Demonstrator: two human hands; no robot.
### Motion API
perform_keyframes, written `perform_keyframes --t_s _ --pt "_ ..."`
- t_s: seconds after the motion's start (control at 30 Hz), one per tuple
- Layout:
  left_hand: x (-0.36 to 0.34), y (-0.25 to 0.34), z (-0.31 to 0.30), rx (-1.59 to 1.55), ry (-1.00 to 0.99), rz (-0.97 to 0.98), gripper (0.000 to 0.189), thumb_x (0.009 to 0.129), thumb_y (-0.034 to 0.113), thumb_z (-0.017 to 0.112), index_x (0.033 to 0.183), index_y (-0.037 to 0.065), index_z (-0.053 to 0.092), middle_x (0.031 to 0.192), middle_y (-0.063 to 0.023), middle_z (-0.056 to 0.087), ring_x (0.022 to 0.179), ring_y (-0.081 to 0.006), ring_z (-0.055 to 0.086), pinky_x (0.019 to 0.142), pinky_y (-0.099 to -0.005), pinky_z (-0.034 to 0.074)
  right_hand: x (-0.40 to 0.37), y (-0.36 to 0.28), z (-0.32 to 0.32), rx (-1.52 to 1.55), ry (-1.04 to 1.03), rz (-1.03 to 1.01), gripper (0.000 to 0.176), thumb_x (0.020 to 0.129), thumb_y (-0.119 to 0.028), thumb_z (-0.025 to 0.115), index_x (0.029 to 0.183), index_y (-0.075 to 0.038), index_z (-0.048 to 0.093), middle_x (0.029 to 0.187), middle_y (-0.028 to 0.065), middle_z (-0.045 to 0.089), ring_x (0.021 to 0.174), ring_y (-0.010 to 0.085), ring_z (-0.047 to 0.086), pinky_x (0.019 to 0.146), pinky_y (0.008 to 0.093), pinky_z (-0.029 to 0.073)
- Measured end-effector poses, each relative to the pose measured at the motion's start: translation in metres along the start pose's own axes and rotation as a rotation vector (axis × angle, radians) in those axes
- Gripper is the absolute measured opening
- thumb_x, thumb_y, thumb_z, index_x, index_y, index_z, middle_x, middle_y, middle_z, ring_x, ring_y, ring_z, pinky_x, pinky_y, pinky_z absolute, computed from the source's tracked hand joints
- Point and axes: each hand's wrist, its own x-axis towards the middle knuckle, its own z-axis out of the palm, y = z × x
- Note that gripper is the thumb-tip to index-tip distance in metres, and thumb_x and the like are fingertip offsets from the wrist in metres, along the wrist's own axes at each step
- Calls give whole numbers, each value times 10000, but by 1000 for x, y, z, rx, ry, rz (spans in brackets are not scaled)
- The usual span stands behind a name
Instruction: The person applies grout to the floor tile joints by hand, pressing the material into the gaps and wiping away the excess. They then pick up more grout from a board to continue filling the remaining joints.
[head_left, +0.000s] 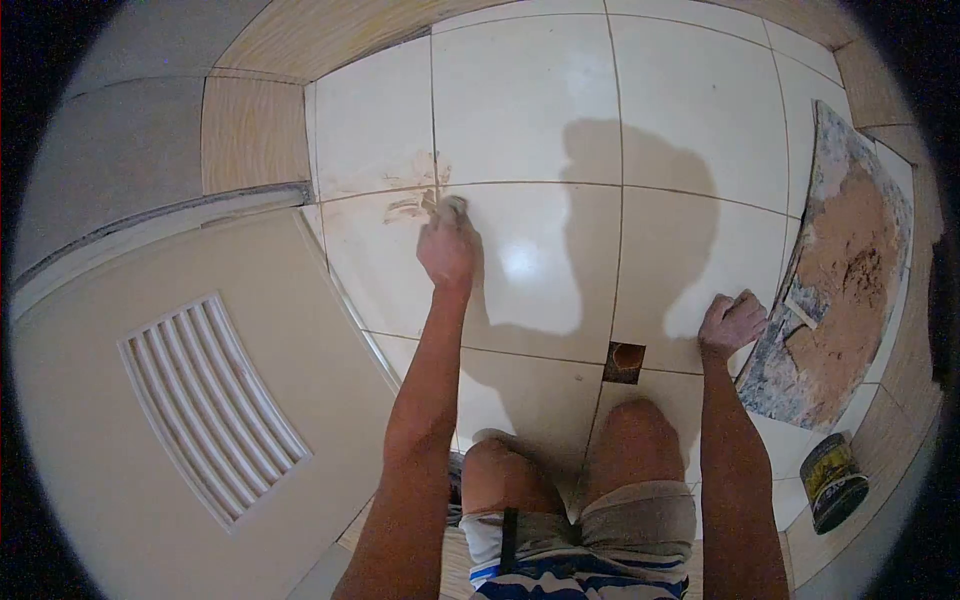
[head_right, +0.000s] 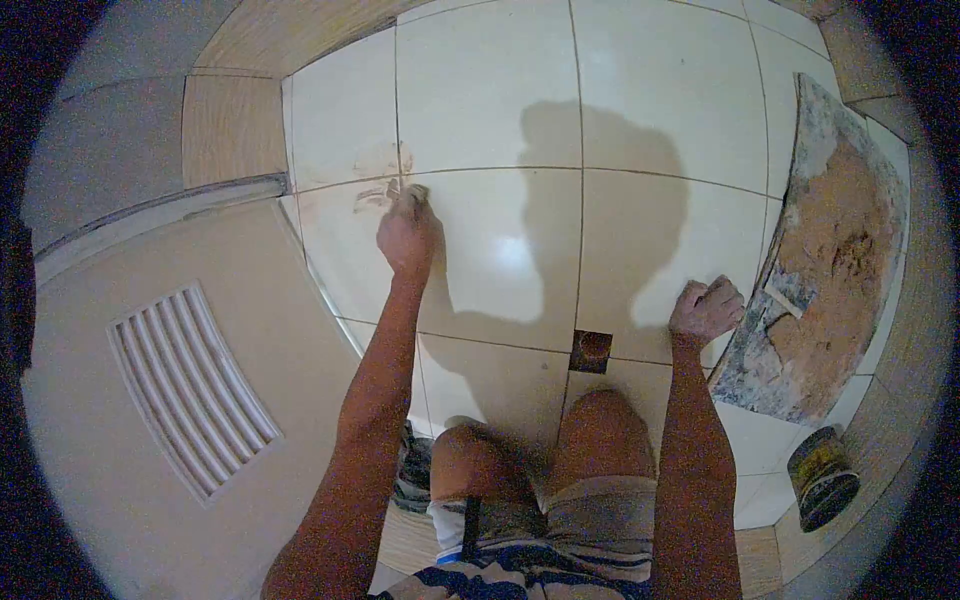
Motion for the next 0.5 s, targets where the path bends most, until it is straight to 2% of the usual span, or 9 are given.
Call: perform_keyframes --t_s 0.07,0.13,0.2,0.27,0.3,0.37,0.4,0.47,0.5 --pt "-9 -3 -23 -80 -29 78 202 836 237 639 974 96 679 747 -141 653 688 -320 643 623 -431 510 3 -1 3 7 14 -7 255 765 -181 541 974 -34 536 881 156 507 842 356 478 742 471 361" --pt "-7 -14 -49 -469 -245 -161 200 829 219 652 942 58 689 744 -160 667 671 -315 656 632 -408 513 0 2 1 16 -14 -22 263 764 -201 534 966 -32 537 889 161 510 843 361 480 747 468 360" --pt "18 -34 -55 -303 -223 -263 271 830 247 649 971 19 690 801 -195 679 704 -311 676 655 -391 523 2 2 6 7 18 -23 268 764 -205 529 967 -31 539 890 162 511 842 361 480 752 465 359" --pt "39 -48 -36 -366 8 -89 279 838 273 631 947 24 692 793 -186 671 676 -325 654 633 -424 509 -1 4 3 -12 34 -25 273 765 -209 525 969 -30 541 891 162 511 842 362 480 757 462 358" --pt "40 -49 -24 -365 4 -95 279 838 273 631 947 24 692 793 -186 671 676 -325 654 633 -424 509 0 3 0 3 -30 -23 275 767 -205 522 975 -27 545 891 165 511 842 361 480 760 464 359" --pt "40 -42 -3 -115 42 29 261 849 283 611 951 60 698 801 -170 661 687 -333 637 636 -450 496 0 2 -3 14 -93 -19 278 769 -201 519 981 -24 549 891 167 511 843 360 479 764 467 360" --pt "27 -27 -9 48 -129 17 241 860 278 595 973 94 702 811 -157 655 723 -342 631 656 -451 495 1 0 -2 13 -45 -19 281 770 -199 517 984 -20 548 891 169 511 847 360 479 766 470 360" --pt "7 1 -34 12 -291 -60 235 826 162 581 1029 153 699 955 -161 677 868 -341 645 754 -427 514 1 0 -2 19 0 -19 284 770 -197 515 987 -17 548 890 172 511 851 360 478 767 474 361" --pt "2 -6 -39 17 -286 -60 235 826 162 581 1029 153 699 955 -161 677 868 -341 645 754 -427 514 1 1 -2 28 -1 -20 282 772 -202 513 984 -19 545 893 171 510 858 360 478 767 477 361"
